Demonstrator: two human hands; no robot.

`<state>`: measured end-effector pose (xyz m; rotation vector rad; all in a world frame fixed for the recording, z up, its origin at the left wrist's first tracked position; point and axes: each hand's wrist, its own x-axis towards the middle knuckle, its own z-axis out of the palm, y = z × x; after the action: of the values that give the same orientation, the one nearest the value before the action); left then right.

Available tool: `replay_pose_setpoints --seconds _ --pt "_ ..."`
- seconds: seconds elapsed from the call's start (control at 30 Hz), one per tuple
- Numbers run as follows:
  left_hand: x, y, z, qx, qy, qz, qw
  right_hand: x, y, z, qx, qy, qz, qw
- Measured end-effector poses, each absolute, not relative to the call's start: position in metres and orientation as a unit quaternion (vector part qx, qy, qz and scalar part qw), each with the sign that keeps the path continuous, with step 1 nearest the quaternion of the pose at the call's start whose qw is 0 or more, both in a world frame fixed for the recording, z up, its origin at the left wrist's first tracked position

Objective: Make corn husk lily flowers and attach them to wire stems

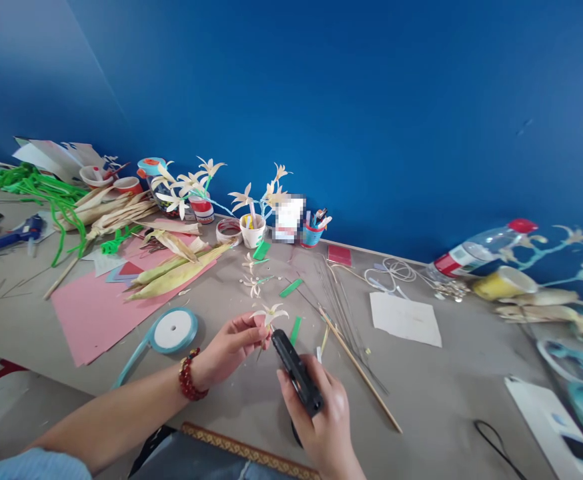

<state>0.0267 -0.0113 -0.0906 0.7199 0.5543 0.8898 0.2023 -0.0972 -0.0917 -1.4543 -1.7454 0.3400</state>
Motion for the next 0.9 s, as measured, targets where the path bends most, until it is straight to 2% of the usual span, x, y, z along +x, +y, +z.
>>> replay_pose_setpoints --seconds 0.9 --pt "0.0264 -0.0107 -0.0960 0.356 0.273 0.411 0.793 0.2043 -0.0937 -0.0983 -0.586 -0.695 0.090 0.406"
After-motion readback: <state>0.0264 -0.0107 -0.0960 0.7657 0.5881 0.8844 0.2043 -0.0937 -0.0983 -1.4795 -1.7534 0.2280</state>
